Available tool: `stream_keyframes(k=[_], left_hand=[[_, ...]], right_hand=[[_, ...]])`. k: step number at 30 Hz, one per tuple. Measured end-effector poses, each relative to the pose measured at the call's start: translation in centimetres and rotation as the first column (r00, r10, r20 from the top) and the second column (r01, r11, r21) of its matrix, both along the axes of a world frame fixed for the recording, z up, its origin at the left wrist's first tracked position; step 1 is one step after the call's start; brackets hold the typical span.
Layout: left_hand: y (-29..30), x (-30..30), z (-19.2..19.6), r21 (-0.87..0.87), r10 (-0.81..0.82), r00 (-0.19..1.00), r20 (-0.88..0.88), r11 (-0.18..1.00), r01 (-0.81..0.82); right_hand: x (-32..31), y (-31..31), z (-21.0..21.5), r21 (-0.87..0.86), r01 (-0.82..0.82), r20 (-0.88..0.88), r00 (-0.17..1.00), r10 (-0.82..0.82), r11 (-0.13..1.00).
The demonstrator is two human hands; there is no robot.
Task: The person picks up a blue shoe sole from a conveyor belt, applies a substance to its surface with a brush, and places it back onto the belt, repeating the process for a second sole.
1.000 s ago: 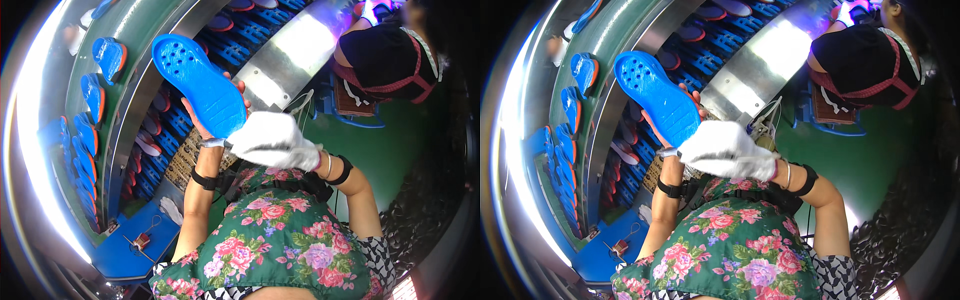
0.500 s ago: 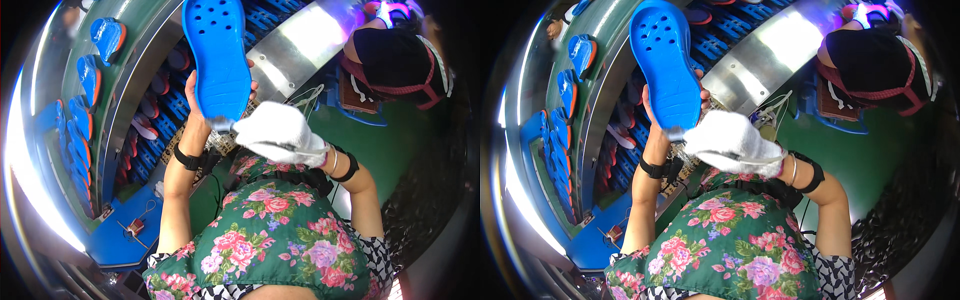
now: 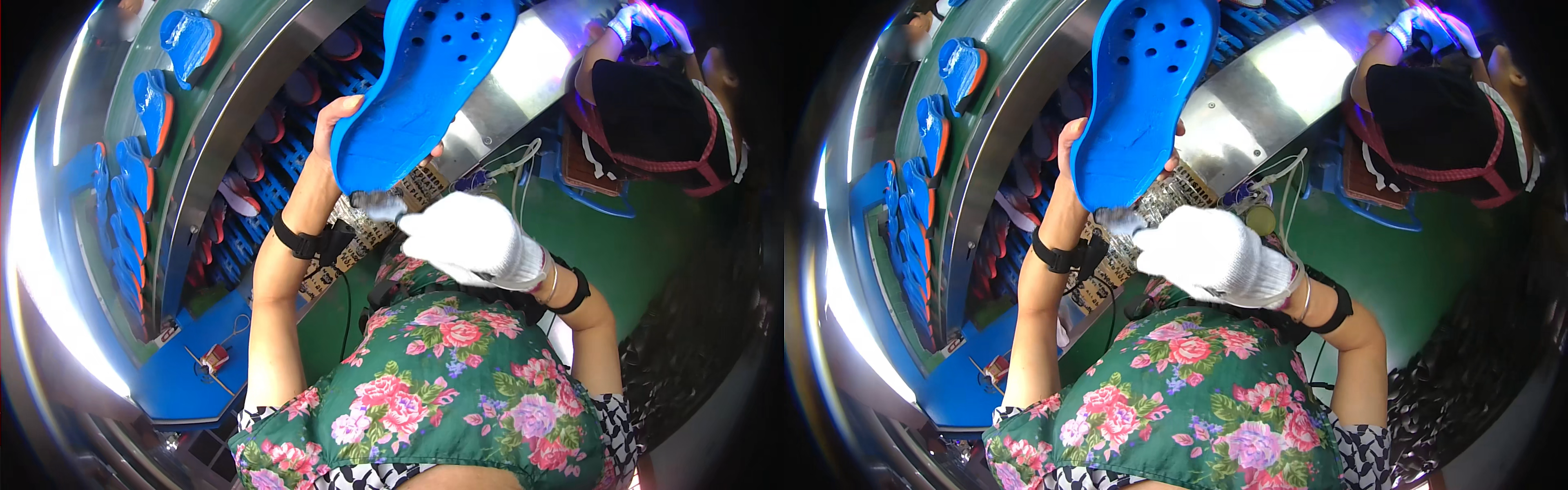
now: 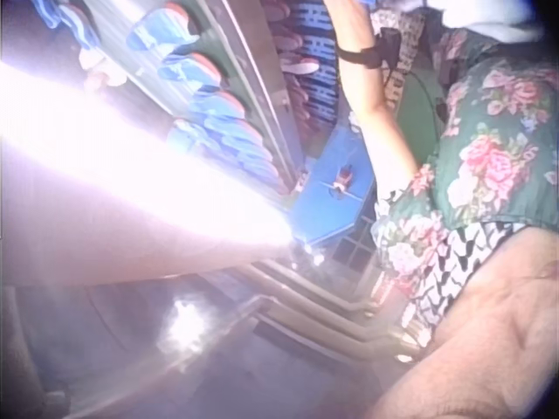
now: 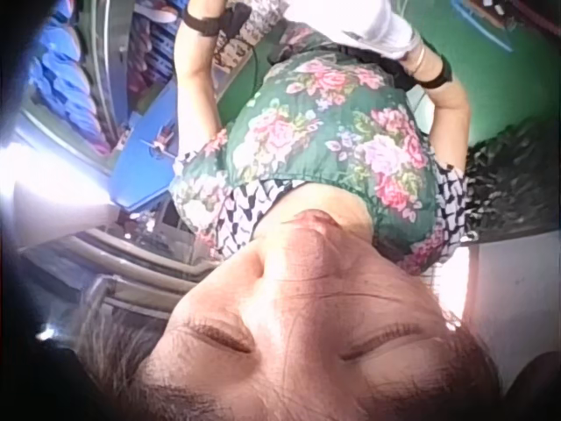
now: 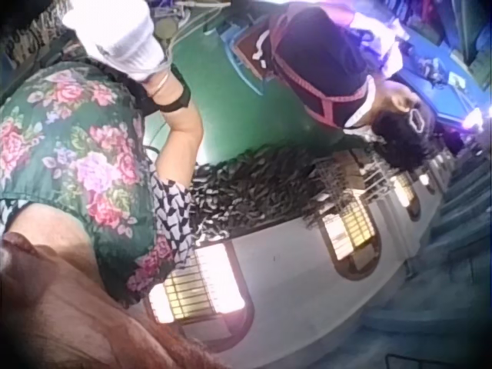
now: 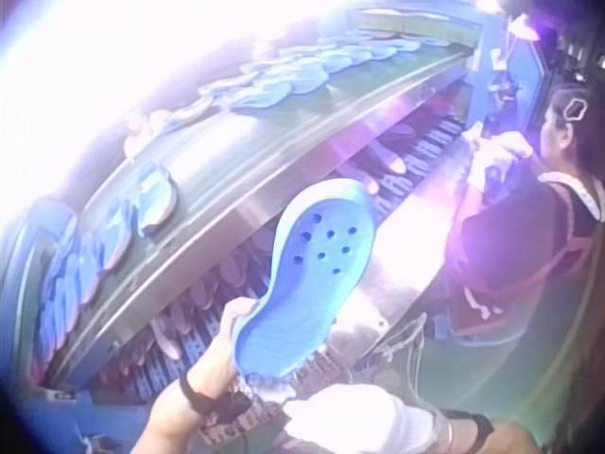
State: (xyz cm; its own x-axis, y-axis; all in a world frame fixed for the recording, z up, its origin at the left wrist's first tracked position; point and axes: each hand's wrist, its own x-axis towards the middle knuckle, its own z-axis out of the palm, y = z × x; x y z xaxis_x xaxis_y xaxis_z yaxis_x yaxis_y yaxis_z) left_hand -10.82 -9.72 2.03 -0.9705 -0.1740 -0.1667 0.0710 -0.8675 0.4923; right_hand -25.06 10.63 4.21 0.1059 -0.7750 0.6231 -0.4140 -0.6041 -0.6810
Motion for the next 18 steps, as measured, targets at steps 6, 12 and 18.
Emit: stream_keyframes(k=[6,12,18], left_hand=[[0.4,0.1,0.0,-0.073,-0.011,1.0,-0.01,0.997,0.011],[-1.0,-0.9,-0.8,0.012,-0.128,0.956,-0.263,0.991,0.136],[1.3,-1.4,-1.6,0.018,0.053,0.996,-0.072,0.998,-0.052]], right_hand=[[-2.0,-1.6,1.0,0.076,0.043,0.212,0.976,-0.058,0.996],[1.0,-0.1,0.7,0.097,-0.097,0.246,0.967,0.07,0.991],[-0.8,0.3,-1.2,0.267,0.062,0.321,0.935,-0.15,0.962]])
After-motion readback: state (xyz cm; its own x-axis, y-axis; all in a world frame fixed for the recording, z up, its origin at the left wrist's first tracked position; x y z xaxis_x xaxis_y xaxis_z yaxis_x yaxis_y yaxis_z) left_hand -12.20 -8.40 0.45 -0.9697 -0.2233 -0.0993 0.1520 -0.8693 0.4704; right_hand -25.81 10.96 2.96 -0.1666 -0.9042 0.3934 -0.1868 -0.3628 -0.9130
